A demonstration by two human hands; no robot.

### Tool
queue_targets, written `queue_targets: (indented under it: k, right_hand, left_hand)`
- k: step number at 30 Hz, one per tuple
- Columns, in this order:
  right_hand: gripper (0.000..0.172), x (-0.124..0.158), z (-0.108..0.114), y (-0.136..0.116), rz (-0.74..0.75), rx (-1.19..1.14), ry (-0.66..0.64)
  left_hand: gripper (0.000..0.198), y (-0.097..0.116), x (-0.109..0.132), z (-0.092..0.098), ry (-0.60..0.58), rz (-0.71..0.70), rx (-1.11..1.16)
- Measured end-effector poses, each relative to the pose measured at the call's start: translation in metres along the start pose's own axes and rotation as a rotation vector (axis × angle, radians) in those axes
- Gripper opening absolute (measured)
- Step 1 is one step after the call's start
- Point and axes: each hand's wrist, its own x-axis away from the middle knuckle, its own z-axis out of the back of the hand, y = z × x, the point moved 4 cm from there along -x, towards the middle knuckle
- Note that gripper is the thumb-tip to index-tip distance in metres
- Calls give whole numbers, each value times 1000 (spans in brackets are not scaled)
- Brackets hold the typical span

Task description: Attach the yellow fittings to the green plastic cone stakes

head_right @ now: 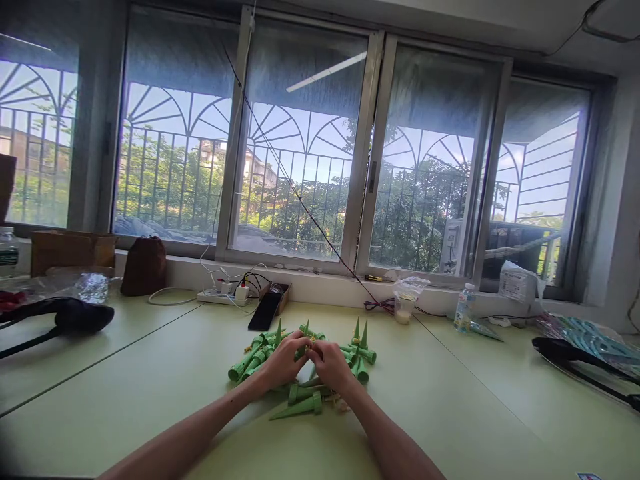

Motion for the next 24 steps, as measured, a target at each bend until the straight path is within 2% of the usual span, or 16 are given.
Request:
queue_targets:
  k: [9,16,24]
  right_hand:
    - [37,-1,-1,2,18,40,9]
    - [23,1,2,-2,6,-4,25]
    - [22,1,1,-1,-1,-4,17]
  left_hand:
    - [17,-3,-1,-1,19,-2,29]
    - [17,-3,-1,-1,6,6,18]
    - [16,-2,-1,-1,-5,22,17]
